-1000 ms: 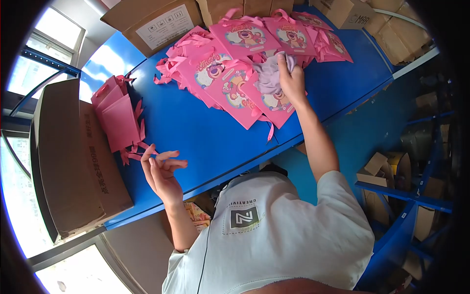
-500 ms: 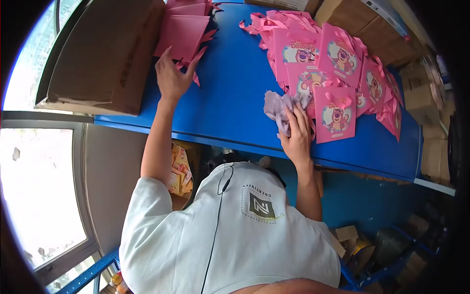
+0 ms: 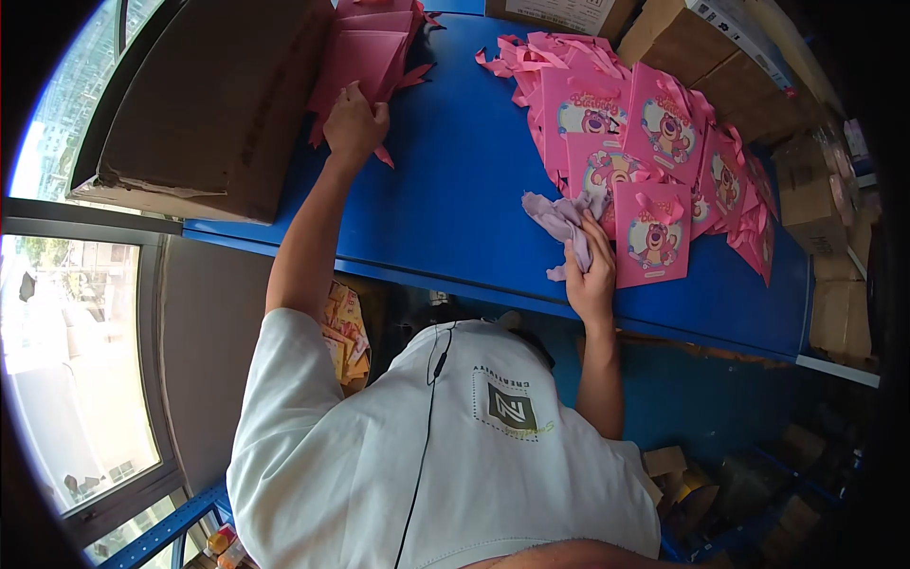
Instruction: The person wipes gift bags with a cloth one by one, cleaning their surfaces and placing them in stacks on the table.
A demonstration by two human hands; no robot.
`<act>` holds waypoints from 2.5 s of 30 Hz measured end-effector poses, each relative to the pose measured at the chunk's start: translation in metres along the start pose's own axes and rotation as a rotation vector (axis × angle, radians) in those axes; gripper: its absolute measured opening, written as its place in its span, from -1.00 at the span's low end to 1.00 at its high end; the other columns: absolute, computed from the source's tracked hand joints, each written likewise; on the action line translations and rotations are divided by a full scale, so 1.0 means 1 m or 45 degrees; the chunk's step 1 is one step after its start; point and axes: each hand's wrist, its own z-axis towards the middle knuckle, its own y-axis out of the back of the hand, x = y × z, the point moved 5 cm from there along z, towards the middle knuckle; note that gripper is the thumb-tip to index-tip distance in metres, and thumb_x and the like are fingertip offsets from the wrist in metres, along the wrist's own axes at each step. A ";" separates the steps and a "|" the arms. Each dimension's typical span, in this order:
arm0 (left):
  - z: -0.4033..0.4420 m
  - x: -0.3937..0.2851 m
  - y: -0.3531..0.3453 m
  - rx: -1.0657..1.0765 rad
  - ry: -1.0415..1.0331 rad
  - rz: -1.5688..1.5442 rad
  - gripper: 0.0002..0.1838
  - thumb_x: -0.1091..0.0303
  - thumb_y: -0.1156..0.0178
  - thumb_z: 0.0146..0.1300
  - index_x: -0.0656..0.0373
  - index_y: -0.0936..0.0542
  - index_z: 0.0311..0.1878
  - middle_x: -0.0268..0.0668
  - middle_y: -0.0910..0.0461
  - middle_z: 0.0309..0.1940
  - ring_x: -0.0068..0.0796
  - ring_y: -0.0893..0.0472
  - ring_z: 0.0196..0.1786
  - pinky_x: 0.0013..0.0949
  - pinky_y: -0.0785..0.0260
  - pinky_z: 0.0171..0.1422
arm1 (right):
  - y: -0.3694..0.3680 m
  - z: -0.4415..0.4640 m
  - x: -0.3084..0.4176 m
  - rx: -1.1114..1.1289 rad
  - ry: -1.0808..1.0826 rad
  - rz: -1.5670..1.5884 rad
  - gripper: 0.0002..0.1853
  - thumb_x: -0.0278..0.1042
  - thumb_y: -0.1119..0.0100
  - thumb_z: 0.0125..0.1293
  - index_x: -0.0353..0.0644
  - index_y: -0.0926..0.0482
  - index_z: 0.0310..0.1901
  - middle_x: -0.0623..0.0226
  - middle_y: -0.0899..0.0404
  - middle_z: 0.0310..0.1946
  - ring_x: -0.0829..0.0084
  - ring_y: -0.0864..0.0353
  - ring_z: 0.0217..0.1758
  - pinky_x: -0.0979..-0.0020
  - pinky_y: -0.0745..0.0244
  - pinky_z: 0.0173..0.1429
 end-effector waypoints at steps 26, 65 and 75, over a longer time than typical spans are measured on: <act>-0.185 -0.084 0.014 0.741 0.356 -1.951 -0.58 0.43 -0.12 0.63 0.35 -0.43 0.46 -0.20 -0.72 -0.07 -0.60 -0.66 -0.21 -0.60 -0.53 -0.23 | -0.082 0.024 0.081 0.458 0.333 -0.167 -0.36 -0.32 -0.15 0.52 -0.51 -0.35 0.52 -0.31 -0.20 0.63 -0.23 -0.11 0.74 -0.01 -0.21 0.67; -0.145 -0.021 0.002 0.678 1.147 -2.836 -0.67 0.26 -0.04 0.74 0.23 -0.47 0.38 -0.18 -0.70 -0.01 -0.52 -0.70 -0.08 -0.47 -0.64 -0.01 | -0.191 0.089 0.136 0.471 0.433 0.006 -0.52 -0.54 -0.29 0.31 -0.38 -0.63 0.28 0.04 -0.67 0.36 0.03 -0.60 0.49 0.10 -0.52 0.51; -0.152 -0.017 -0.013 0.782 0.704 -2.337 -0.62 0.14 -0.08 0.72 0.26 -0.50 0.32 -0.14 -0.70 0.02 -0.48 -0.72 -0.07 -0.41 -0.65 -0.02 | -0.126 0.061 0.091 0.376 0.306 -0.191 -0.49 -0.63 -0.29 0.19 -0.39 -0.65 0.23 0.04 -0.68 0.34 0.09 -0.69 0.40 0.20 -0.63 0.40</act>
